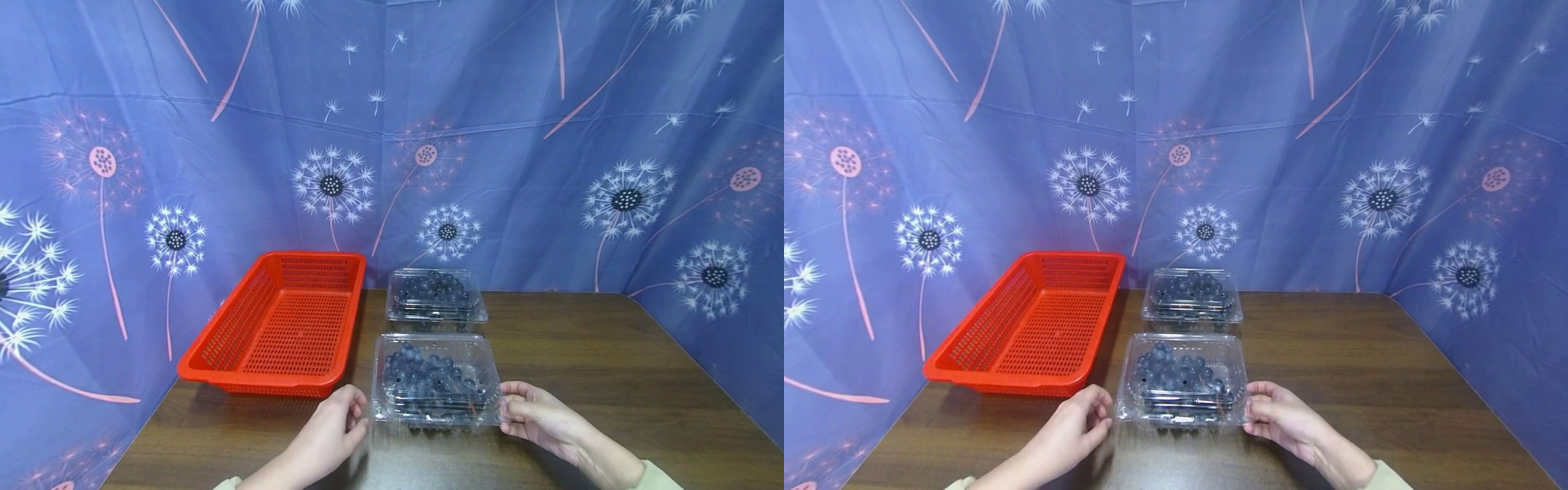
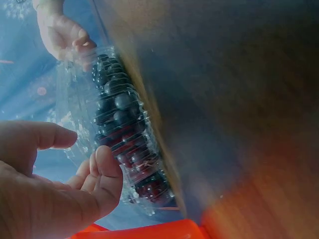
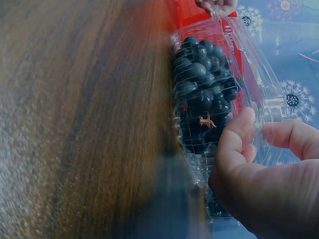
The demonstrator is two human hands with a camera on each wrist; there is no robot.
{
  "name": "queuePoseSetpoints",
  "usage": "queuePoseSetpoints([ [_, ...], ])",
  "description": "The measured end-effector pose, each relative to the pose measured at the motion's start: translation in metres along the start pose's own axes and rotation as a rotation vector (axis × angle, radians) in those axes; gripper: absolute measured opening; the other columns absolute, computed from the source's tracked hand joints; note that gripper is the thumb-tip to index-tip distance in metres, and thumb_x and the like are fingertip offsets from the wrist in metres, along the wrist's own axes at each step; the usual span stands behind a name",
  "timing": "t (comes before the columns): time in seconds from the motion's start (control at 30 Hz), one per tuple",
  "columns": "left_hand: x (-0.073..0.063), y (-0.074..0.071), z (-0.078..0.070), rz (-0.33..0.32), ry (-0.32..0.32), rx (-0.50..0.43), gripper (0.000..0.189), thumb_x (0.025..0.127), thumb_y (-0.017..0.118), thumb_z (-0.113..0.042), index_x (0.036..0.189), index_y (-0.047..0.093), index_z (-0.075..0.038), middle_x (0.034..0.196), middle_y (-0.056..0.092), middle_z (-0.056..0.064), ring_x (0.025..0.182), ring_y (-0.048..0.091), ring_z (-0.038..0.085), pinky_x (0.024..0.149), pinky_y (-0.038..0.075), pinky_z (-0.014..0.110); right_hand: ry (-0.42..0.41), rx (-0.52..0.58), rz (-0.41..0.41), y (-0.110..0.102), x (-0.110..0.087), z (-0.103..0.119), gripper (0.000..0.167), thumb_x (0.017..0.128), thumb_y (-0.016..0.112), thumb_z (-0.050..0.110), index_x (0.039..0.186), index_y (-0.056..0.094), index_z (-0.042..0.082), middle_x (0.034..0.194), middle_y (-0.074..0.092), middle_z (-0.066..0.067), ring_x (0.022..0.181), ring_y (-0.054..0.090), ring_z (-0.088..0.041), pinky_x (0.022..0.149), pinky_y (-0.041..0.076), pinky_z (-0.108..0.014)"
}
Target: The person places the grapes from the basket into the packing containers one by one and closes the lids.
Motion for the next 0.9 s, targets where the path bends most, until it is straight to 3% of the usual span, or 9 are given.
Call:
queuePoseSetpoints([
  [0.33,0.005,0.005,0.005,0.09,-0.197,-0.25,0.025,0.079,0.067,-0.013,0.097,0.055,0.0,0.076,0.053,-0.001,0.063,0.047,0.001,0.056,0.042,0.019,-0.006,-0.002,0.009,0.0,0.0,0.0,0.042,0.086,0.047,-0.002,0.121,0.025,-0.001,0.088,0.055,0.002,0.083,0.056,-0.012,0.081,0.05,-0.028],
  [0.5,0.005,0.011,0.005,0.131,-0.337,-0.469,0.028,0.08,0.062,-0.01,0.103,0.052,0.002,0.08,0.053,0.003,0.064,0.052,0.009,0.053,0.046,0.022,-0.007,0.011,0.013,0.0,0.0,0.0,0.039,0.087,0.047,-0.002,0.12,0.027,0.001,0.088,0.055,0.002,0.082,0.056,-0.012,0.081,0.05,-0.028],
  [0.73,0.007,0.019,0.007,0.123,-0.449,-0.682,0.028,0.082,0.057,-0.009,0.105,0.047,0.005,0.08,0.055,0.006,0.065,0.052,0.015,0.054,0.047,0.025,-0.01,0.021,0.022,0.0,0.0,0.0,0.037,0.088,0.047,-0.002,0.12,0.029,0.001,0.089,0.055,0.002,0.083,0.057,-0.012,0.082,0.05,-0.028],
  [0.9,0.01,0.024,0.009,0.125,-0.515,-0.845,0.032,0.081,0.054,-0.008,0.108,0.042,0.006,0.078,0.053,0.002,0.066,0.051,0.013,0.054,0.044,0.021,-0.005,0.008,0.015,0.0,-0.001,0.0,0.042,0.088,0.048,-0.002,0.123,0.025,-0.001,0.091,0.055,0.001,0.084,0.056,-0.012,0.082,0.05,-0.029],
])
Point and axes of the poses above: each hand's wrist, its own x-axis towards the middle knuckle, its own y-axis out of the palm, z = x × y, the point moved 2 cm from there along x, towards the middle knuckle
